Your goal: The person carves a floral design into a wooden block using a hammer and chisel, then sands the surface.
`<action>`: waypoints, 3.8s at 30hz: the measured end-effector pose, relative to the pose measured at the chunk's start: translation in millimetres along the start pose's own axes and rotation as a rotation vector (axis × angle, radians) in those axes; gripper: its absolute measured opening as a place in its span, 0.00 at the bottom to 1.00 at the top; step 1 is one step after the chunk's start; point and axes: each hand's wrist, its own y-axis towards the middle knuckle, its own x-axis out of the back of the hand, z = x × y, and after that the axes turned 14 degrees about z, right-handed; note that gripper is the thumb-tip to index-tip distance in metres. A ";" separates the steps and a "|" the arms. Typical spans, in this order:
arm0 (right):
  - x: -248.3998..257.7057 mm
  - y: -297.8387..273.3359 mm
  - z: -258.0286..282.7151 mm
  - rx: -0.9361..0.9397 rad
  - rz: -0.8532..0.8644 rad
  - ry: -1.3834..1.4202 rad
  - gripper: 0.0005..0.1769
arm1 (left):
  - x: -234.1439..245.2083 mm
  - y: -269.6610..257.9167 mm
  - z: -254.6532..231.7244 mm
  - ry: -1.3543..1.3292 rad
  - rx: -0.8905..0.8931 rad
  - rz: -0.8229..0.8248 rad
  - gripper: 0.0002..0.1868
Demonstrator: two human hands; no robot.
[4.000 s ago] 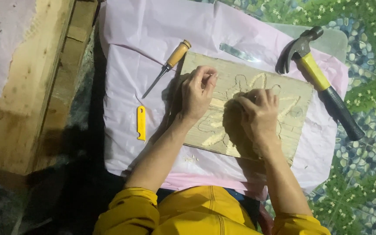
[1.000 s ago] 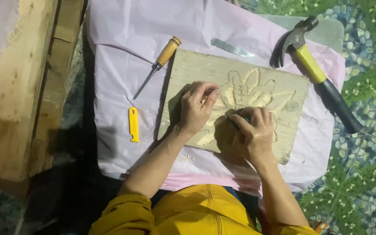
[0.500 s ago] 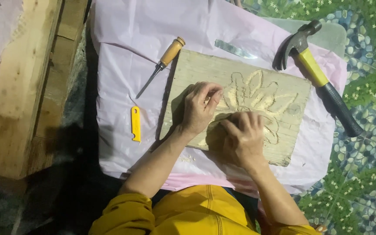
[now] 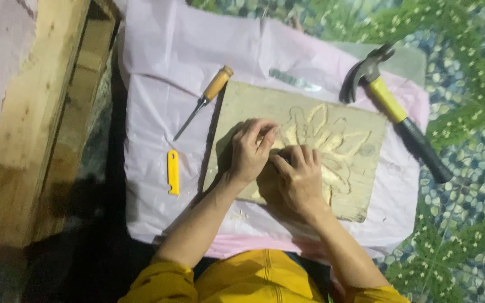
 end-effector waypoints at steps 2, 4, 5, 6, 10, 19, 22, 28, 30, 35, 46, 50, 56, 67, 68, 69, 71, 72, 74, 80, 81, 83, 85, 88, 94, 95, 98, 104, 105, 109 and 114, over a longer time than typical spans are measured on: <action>8.0 0.3 -3.6 -0.025 -0.006 -0.034 0.06 | 1.2 2.6 -4.4 -0.006 -0.014 -0.001 0.04; 11.4 0.2 -1.8 -0.048 -0.008 -0.068 0.05 | -0.1 1.4 -3.7 -0.016 -0.025 -0.004 0.04; 10.9 1.0 1.0 -0.031 0.000 -0.040 0.05 | -1.7 0.5 -1.1 -0.014 -0.015 -0.007 0.04; 10.2 1.9 3.5 -0.014 0.008 -0.013 0.04 | -3.6 0.1 1.7 -0.013 -0.006 -0.009 0.04; 19.0 -0.2 -1.5 -0.058 0.000 -0.029 0.05 | 0.5 0.9 -2.7 -0.025 -0.001 0.007 0.05; 14.4 -13.0 -6.6 -0.146 -0.014 -0.020 0.08 | -3.6 -0.2 1.0 -0.026 0.027 0.012 0.04; 12.3 -14.0 -6.4 -0.155 -0.032 0.007 0.10 | -5.7 0.0 5.8 -0.036 0.029 0.009 0.04; 11.5 -15.8 -7.2 -0.155 -0.041 0.061 0.17 | -3.6 0.7 1.1 0.002 0.035 0.012 0.04; 3.3 -19.2 -11.1 -0.159 -0.037 0.081 0.21 | -2.3 1.1 -1.3 -0.015 0.041 0.009 0.03; -1.4 -21.0 -11.3 -0.161 -0.041 0.110 0.18 | -1.5 2.0 -5.1 -0.007 0.046 0.007 0.03; 3.1 -17.6 -4.0 -0.171 -0.055 0.158 0.18 | -2.2 1.5 -4.1 0.008 0.014 0.000 0.04; 1.1 -17.3 -3.3 -0.177 -0.064 0.151 0.18 | -3.7 0.4 0.5 0.007 0.030 0.005 0.04; 6.6 -16.5 -5.2 -0.177 -0.081 0.160 0.17 | -3.5 2.0 -4.1 0.016 0.034 -0.001 0.04; 19.6 -11.7 5.1 -0.176 -0.099 0.213 0.17 | -0.3 1.2 -8.8 0.005 0.049 0.018 0.06; 20.7 -12.2 6.6 -0.178 -0.103 0.221 0.15 | -0.5 -0.1 -7.9 0.007 0.053 0.016 0.05; 21.8 -10.5 6.6 -0.176 -0.110 0.228 0.14 | -0.4 0.9 -6.6 0.010 0.052 0.009 0.05; 17.8 -12.5 4.5 -0.168 -0.106 0.231 0.15 | -0.1 1.6 -7.4 0.010 0.057 0.011 0.05; 15.7 -14.1 3.9 -0.163 -0.099 0.234 0.15 | -0.1 1.4 -7.8 0.009 0.065 0.013 0.05; 17.4 -13.8 4.0 -0.160 -0.102 0.232 0.15 | -0.8 1.4 -7.7 0.010 0.063 0.012 0.05; 15.1 -11.8 3.7 -0.174 -0.115 0.240 0.12 | -0.3 3.3 -7.5 0.019 0.069 0.015 0.06; 17.0 -10.9 4.9 -0.185 -0.121 0.246 0.09 | -0.3 3.9 -8.8 0.006 0.071 0.023 0.06; 24.2 -9.3 3.3 -0.184 -0.104 0.252 0.10 | -3.5 -0.3 -6.1 -0.005 0.090 0.017 0.07; 30.9 -4.3 -3.4 -0.179 -0.092 0.252 0.11 | -4.6 2.0 -7.1 -0.017 0.102 0.008 0.07; 28.7 0.4 -15.2 -0.157 -0.119 0.257 0.13 | -3.2 5.4 -8.7 -0.024 0.113 0.007 0.07; 8.6 -8.9 -15.0 -0.124 -0.109 0.262 0.10 | -0.7 2.3 -6.1 -0.075 0.149 0.021 0.08; 5.7 -13.1 -16.4 -0.153 -0.101 0.294 0.05 | 0.2 1.0 -6.1 -0.066 0.150 0.021 0.08; 13.9 -16.1 -7.5 -0.191 -0.085 0.352 0.14 | 0.6 -3.7 -4.4 -0.056 0.160 0.020 0.07; 14.0 -28.4 6.1 -0.254 -0.022 0.418 0.15 | 3.2 -9.0 -7.1 -0.065 0.169 0.063 0.06; 10.4 -24.9 0.1 -0.258 -0.035 0.404 0.14 | 2.5 0.4 -8.4 -0.057 0.151 0.058 0.06; 20.8 -26.7 8.1 -0.269 -0.018 0.393 0.16 | -0.2 -6.3 -0.3 -0.015 0.163 0.077 0.07; 33.0 -22.4 15.7 -0.278 -0.031 0.417 0.19 | 1.4 -0.9 -6.6 -0.040 0.172 0.069 0.08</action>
